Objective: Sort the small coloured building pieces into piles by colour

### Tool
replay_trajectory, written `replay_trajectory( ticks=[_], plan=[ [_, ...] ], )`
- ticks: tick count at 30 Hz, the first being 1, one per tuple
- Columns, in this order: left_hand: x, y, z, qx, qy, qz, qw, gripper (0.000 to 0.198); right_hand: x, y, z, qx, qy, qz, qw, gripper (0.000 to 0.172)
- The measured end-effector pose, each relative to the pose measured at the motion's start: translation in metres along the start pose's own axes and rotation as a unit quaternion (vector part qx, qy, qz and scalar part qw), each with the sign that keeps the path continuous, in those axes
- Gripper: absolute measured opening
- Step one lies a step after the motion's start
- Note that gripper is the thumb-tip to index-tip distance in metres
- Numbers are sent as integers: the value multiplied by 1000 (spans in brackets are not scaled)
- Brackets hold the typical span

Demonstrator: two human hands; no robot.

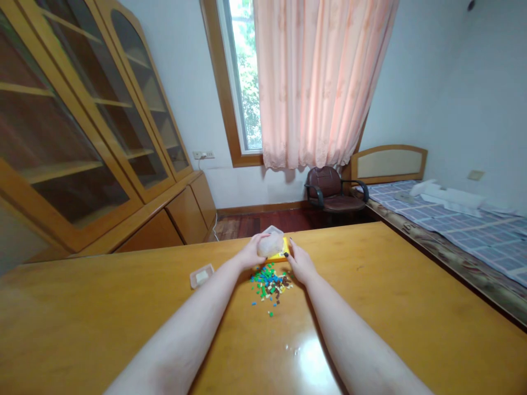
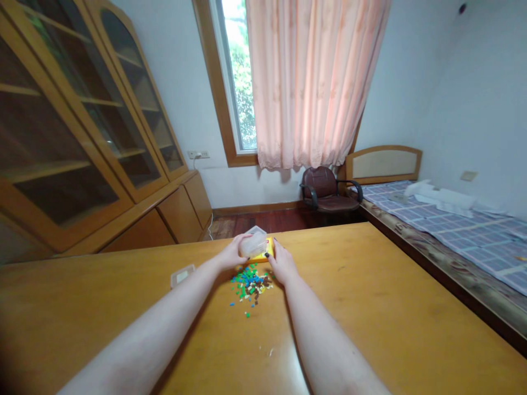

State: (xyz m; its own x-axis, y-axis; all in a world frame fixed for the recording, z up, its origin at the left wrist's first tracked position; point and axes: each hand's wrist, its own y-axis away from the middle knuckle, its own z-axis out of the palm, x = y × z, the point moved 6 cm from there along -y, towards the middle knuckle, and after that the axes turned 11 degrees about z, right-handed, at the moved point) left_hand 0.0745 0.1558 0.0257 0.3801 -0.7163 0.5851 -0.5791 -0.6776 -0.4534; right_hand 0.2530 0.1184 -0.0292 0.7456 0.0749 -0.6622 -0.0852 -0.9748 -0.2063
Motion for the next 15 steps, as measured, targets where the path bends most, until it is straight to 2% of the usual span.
replay_trajectory(
  ticks=[5, 9, 12, 15],
  plan=[
    [-16, -3, -3, 6, 36, 23, 999, 79, -10, 3, 0, -38, 36, -20, 998, 61],
    [-29, -1, 1, 57, 71, 2, 996, 97, -13, 4, -1, -43, 43, -21, 998, 65],
    [-37, 4, 2, 96, 72, -13, 993, 102, -14, 5, 0, -45, 53, -23, 997, 65],
    [-47, 12, 3, 108, 87, -43, 989, 113, -14, 5, 0, -32, 58, -24, 998, 63]
  ],
)
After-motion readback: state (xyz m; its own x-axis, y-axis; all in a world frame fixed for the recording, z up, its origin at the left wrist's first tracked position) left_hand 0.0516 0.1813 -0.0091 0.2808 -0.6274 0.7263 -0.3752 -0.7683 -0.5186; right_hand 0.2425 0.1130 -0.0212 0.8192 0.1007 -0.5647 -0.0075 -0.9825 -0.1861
